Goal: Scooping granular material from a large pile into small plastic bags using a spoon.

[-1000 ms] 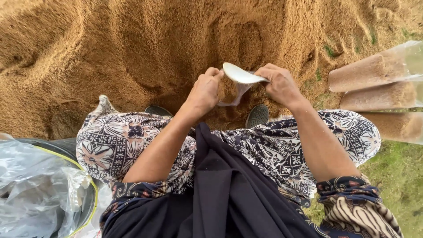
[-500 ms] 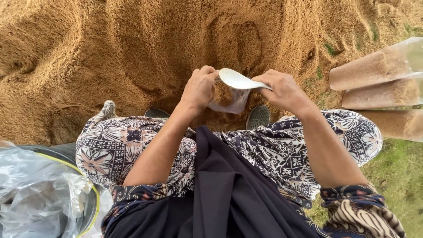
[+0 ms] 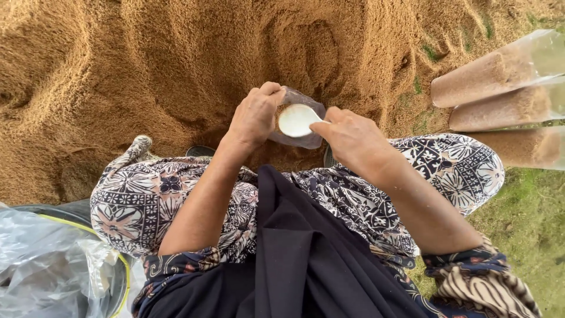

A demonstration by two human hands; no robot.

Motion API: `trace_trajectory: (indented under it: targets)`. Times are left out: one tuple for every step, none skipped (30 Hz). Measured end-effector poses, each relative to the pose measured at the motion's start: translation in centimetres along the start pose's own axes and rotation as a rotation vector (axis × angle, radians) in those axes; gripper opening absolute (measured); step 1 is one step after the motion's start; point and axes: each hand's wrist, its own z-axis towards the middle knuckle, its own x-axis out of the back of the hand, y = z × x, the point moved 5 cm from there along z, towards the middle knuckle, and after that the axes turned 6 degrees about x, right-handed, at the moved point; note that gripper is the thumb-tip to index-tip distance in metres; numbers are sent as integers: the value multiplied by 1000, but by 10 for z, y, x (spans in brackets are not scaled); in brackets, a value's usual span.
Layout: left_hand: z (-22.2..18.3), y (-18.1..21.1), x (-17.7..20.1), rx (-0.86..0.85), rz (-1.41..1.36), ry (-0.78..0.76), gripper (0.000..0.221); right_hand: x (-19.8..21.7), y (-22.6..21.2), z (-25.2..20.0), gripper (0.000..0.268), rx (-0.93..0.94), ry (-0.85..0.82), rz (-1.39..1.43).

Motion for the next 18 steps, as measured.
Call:
trace_trajectory:
  targets:
    - [0, -2, -2, 22, -5, -11, 47, 0, -1, 5, 44, 41, 112, 7]
    - [0, -4, -3, 44, -10, -23, 49, 0, -1, 9, 41, 81, 224, 15]
    - [0, -4, -3, 44, -13, -21, 49, -6, -2, 17, 41, 81, 223, 12]
    - [-1, -2, -1, 19, -11, 1, 49, -9, -4, 25, 38, 115, 267, 40]
    - [-1, 1, -1, -9, -11, 21, 48, -14, -5, 31, 35, 146, 311, 69]
    - [-2, 3, 0, -11, -13, 21, 48, -20, -5, 40, 35, 143, 310, 68]
    - [-3, 4, 2, -6, -2, 23, 49, -25, -6, 48, 33, 168, 346, 72]
    - [-3, 5, 3, -2, 10, 26, 50, -30, -7, 56, 30, 194, 382, 76]
    - [-4, 5, 4, -1, 8, 23, 50, -32, -7, 61, 30, 193, 378, 77]
    - [-5, 5, 4, -4, -2, 16, 52, -34, -8, 66, 28, 201, 386, 84]
    - [-4, 6, 5, -8, -11, 10, 53, -34, -7, 72, 27, 208, 396, 89]
    - [-2, 4, 1, -8, -13, 10, 53, -35, -9, 80, 27, 207, 394, 88]
    - [-1, 3, -2, -7, -21, 9, 53, -37, -9, 87, 28, 182, 385, 67]
    - [1, 1, -6, -7, -30, 9, 52, -38, -11, 95, 29, 157, 376, 46]
    - [2, 0, -8, -3, -29, 13, 52, -55, -3, 113, 29, 161, 377, 43]
    - [4, -1, -11, 1, -34, 8, 53, -71, 5, 130, 25, 168, 399, 25]
    - [4, -1, -16, 5, -41, -2, 54, -89, 12, 147, 21, 173, 417, 10]
    - [0, 5, -10, 10, -43, -2, 54, -83, 6, 141, 21, 176, 414, 9]
